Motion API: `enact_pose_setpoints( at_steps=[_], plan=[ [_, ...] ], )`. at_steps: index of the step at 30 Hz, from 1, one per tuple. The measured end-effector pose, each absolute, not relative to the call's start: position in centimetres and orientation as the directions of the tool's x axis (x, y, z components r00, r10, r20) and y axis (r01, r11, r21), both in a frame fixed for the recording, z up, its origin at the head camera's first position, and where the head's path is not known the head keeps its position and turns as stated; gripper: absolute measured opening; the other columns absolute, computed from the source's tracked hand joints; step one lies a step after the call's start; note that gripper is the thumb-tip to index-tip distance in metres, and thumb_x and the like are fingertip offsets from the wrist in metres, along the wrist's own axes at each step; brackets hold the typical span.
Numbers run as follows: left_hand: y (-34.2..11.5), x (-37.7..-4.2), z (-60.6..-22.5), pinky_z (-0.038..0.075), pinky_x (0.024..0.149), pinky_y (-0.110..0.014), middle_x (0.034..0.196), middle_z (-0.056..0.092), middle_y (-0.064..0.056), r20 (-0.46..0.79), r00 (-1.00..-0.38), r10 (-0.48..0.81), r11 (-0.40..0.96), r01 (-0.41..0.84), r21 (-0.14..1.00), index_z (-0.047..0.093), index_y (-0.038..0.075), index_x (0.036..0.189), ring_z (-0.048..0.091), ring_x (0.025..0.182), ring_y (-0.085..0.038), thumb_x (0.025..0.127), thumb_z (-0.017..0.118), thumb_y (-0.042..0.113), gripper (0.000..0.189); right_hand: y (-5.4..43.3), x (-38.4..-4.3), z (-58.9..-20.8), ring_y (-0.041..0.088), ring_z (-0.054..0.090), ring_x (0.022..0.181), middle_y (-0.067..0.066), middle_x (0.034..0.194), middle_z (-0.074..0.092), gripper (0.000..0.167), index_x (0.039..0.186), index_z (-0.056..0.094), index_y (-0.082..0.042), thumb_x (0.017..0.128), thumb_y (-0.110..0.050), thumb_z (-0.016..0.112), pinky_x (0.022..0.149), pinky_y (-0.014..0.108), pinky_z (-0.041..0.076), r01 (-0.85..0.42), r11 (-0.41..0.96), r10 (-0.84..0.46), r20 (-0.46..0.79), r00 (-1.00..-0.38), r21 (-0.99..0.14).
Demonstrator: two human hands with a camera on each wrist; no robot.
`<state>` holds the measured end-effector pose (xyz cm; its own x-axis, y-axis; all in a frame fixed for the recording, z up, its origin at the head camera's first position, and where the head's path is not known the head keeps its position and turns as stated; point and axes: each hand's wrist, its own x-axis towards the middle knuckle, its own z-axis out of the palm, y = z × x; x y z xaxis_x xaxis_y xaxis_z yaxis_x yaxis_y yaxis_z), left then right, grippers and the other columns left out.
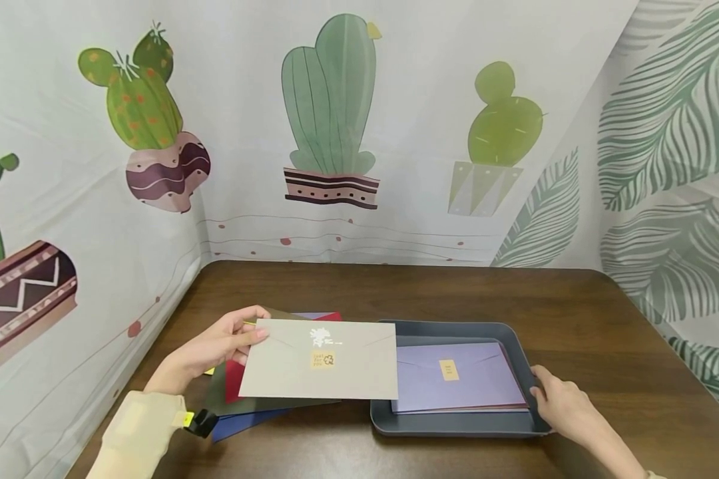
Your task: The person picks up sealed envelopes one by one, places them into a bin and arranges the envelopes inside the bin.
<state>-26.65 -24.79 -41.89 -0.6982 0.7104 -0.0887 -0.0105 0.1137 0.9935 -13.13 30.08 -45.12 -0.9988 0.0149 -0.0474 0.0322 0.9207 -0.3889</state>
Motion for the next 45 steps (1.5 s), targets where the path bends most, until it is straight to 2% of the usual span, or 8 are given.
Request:
enact_pose_setpoints(
  at_steps=[8, 17, 30, 37, 45],
  plan=[
    [-24.2, -26.7, -42.0, 0.060, 0.070, -0.039, 0.105, 0.072, -0.003, -0.084, -0.697, 0.712, 0.104, -0.014, 0.994, 0.045, 0.011, 0.115, 0.072, 0.080, -0.020, 0.100, 0.049, 0.006, 0.016, 30.1, -13.1, -45.2, 0.018, 0.061, 0.056, 0.028, 0.090, 0.068, 0.034, 0.122, 0.050, 0.009, 0.091, -0.006, 0.055, 0.049, 0.036, 0.047, 0.040, 0.917, 0.020, -0.053, -0.998, -0.398],
    [-23.3, -26.7, -41.9, 0.060, 0.067, -0.039, 0.100, 0.072, -0.003, -0.075, -0.690, 0.720, 0.090, -0.014, 0.996, 0.046, 0.012, 0.114, 0.073, 0.076, -0.022, 0.100, 0.049, 0.007, 0.015, 30.1, -13.1, -45.2, 0.027, 0.066, 0.070, 0.031, 0.099, 0.067, 0.033, 0.121, 0.051, 0.009, 0.091, -0.006, 0.056, 0.056, 0.043, 0.049, 0.026, 0.927, 0.012, -0.041, -0.999, -0.375],
    [-22.1, -26.6, -42.4, 0.060, 0.071, -0.039, 0.104, 0.073, -0.003, -0.096, -0.668, 0.738, 0.093, -0.040, 0.995, 0.043, 0.010, 0.115, 0.073, 0.080, -0.022, 0.100, 0.051, 0.010, 0.017, 30.2, -13.2, -45.2, 0.023, 0.064, 0.062, 0.030, 0.095, 0.067, 0.034, 0.122, 0.050, 0.008, 0.092, -0.006, 0.055, 0.052, 0.039, 0.048, 0.040, 0.923, 0.022, -0.050, -0.998, -0.383],
    [-21.3, -26.8, -42.6, 0.060, 0.071, -0.040, 0.104, 0.073, -0.004, -0.076, -0.645, 0.761, 0.069, -0.036, 0.997, 0.040, 0.007, 0.117, 0.073, 0.081, -0.022, 0.101, 0.049, 0.009, 0.019, 30.2, -13.1, -45.2, 0.030, 0.067, 0.071, 0.031, 0.101, 0.066, 0.033, 0.120, 0.052, 0.008, 0.091, -0.006, 0.056, 0.056, 0.044, 0.049, 0.022, 0.929, 0.013, -0.028, -1.000, -0.369],
    [-20.6, -26.8, -42.8, 0.060, 0.072, -0.039, 0.103, 0.073, -0.004, -0.087, -0.656, 0.750, 0.075, -0.047, 0.996, 0.040, 0.005, 0.117, 0.073, 0.081, -0.023, 0.100, 0.051, 0.010, 0.021, 30.2, -13.2, -45.2, 0.029, 0.067, 0.071, 0.031, 0.099, 0.066, 0.033, 0.120, 0.051, 0.008, 0.091, -0.006, 0.056, 0.056, 0.045, 0.050, 0.030, 0.928, 0.016, -0.042, -0.999, -0.371]
  ],
)
